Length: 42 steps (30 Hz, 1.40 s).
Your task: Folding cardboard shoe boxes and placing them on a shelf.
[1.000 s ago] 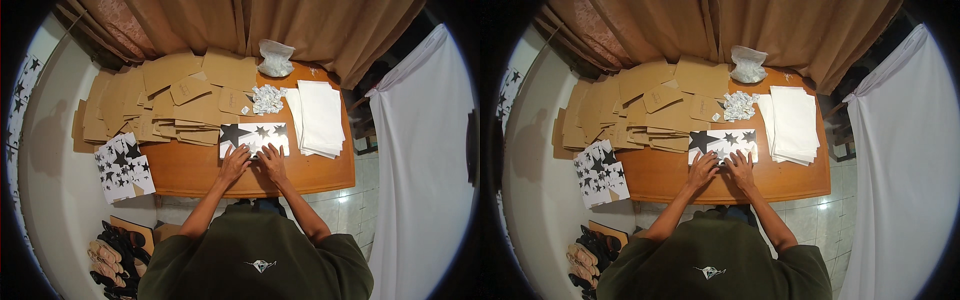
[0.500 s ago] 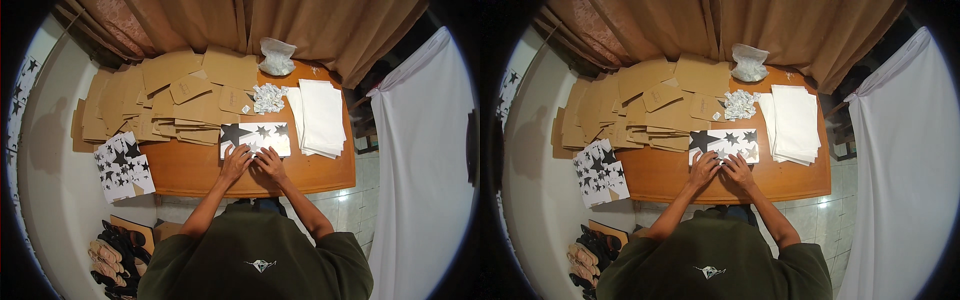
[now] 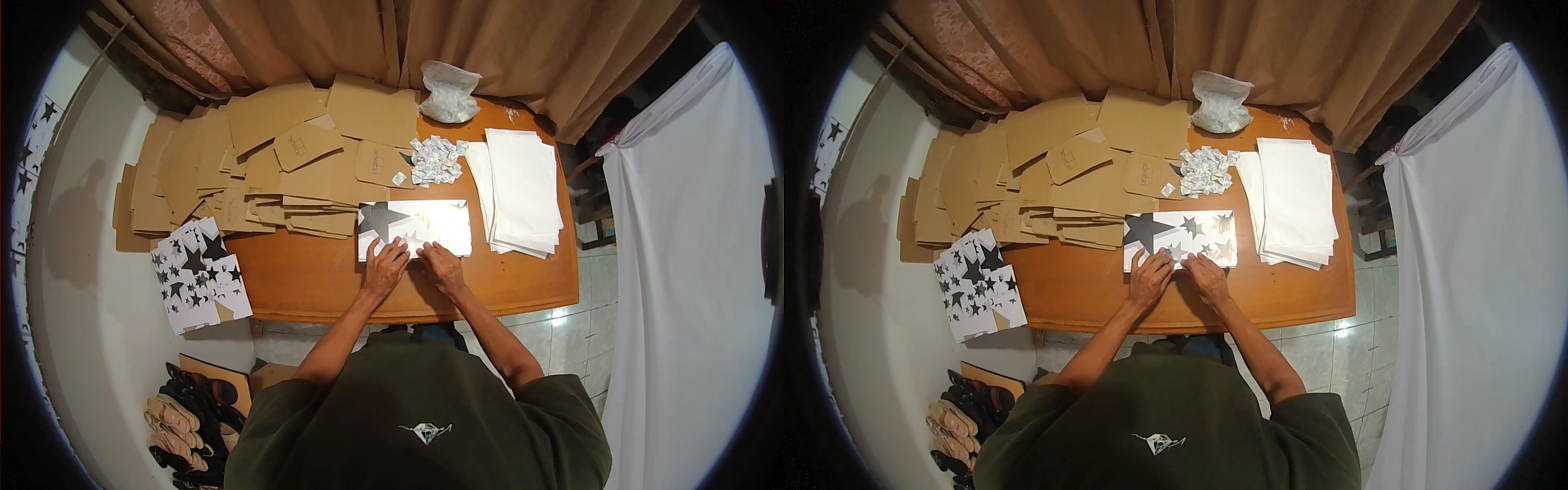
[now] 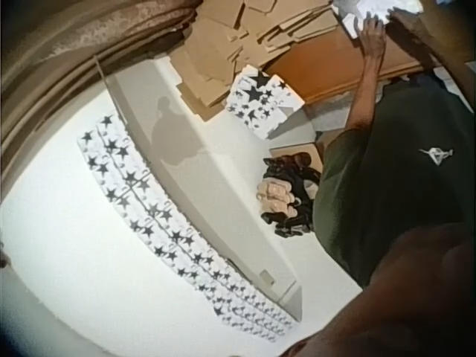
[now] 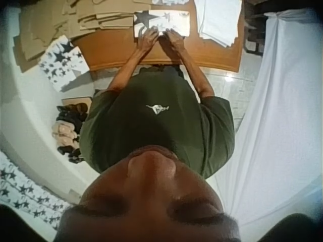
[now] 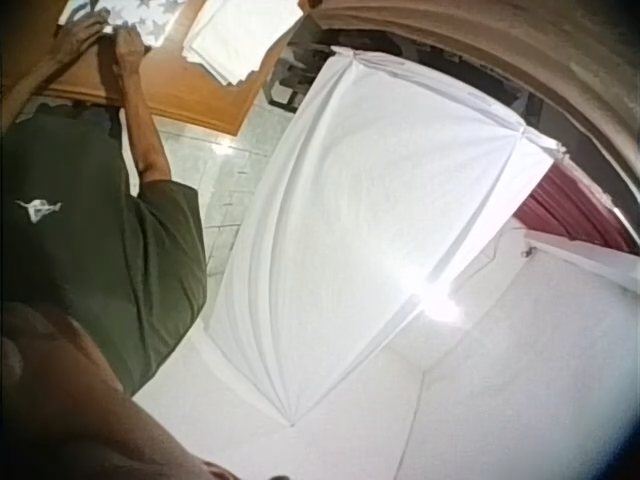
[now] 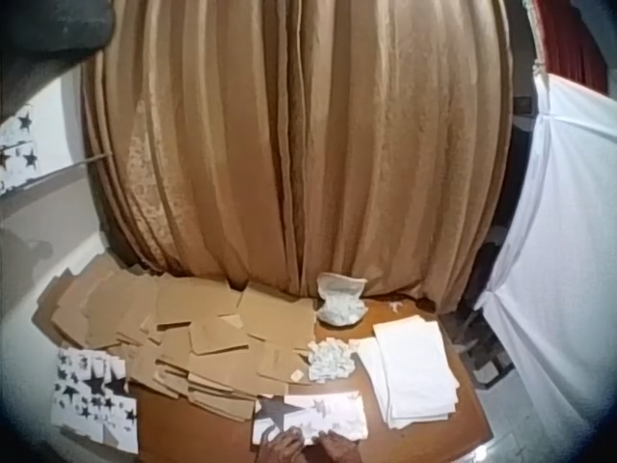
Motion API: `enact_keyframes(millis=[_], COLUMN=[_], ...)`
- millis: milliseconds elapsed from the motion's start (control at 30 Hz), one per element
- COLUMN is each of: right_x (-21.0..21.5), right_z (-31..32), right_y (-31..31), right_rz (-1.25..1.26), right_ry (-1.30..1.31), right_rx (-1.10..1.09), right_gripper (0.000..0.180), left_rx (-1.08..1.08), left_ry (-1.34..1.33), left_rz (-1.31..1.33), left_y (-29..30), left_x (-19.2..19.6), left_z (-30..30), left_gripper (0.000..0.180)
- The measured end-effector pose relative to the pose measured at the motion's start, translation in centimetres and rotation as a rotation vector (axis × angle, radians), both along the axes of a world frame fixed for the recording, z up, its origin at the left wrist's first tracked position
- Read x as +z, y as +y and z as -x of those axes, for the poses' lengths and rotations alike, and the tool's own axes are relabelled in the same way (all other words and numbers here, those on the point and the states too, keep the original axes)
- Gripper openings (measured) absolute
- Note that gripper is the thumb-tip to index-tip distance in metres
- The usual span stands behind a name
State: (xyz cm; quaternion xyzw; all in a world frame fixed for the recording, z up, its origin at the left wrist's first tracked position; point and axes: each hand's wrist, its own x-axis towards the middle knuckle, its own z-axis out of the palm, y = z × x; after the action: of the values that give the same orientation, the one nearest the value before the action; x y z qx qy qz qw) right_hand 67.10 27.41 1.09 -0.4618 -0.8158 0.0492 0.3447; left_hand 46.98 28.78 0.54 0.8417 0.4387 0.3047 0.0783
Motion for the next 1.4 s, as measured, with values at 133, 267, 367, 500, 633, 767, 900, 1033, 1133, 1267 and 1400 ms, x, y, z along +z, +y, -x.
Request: enact_keyframes(millis=[133, 267, 367, 500, 633, 767, 900, 1033, 1133, 1267, 1400], right_x=[0.8, 2.2, 5.3, 7.5, 6.0, -3.0, -3.2, -2.6, 0.4, 2.3, 4.8], right_z=[-0.6, -1.0, -2.4, -6.3, -9.6, -14.8, -14.7, -15.0, -14.8, -15.3, -13.9], right_y=[0.0, 0.7, 1.1, 3.3, 7.3, 12.2, 12.5, 11.5, 9.9, 8.7, 6.3], right_rz=[0.081, 0.349, 0.376, 0.391, 0.341, 0.544, 0.980, 0.922, 0.935, 0.852, 0.687], right_ry=[0.031, -0.031, 0.107, 0.260, 0.337, 0.490, 0.387, 0.511, 0.496, 0.451, 0.285], right_rx=[0.045, 0.057, 0.151, 0.034, -0.082, -0.063, 0.040, 0.163, 0.349, 0.570, 0.725], right_gripper=[0.020, 0.028, 0.036, 0.041, 0.048, 0.079, 0.100, 0.098, 0.099, 0.113, 0.106], left_rx=[0.021, 0.018, 0.026, 0.115, 0.231, 0.285, 0.479, 0.617, 0.833, 0.922, 1.017], left_ry=[0.031, 0.056, 0.051, -0.131, -0.206, -0.561, -0.837, -1.087, -1.096, -0.996, -0.946], left_rz=[-0.042, 0.011, 0.121, 0.107, 0.542, 1.074, 1.062, 0.977, 0.588, 0.310, 0.265], left_y=[-0.1, -0.3, -0.5, -1.8, -5.0, -6.6, -7.7, -8.5, -10.4, -12.4, -14.4], left_x=[0.2, 1.2, 3.1, 6.1, 4.1, 2.3, -1.4, 1.0, 3.6, 7.2, 9.2], left_z=[-0.3, -0.2, -0.7, -3.0, -5.2, -12.5, -18.4, -21.5, -22.6, -22.4, -22.1], left_gripper=[0.015, 0.021, 0.030, 0.030, 0.033, 0.058, 0.106, 0.128, 0.146, 0.142, 0.122])
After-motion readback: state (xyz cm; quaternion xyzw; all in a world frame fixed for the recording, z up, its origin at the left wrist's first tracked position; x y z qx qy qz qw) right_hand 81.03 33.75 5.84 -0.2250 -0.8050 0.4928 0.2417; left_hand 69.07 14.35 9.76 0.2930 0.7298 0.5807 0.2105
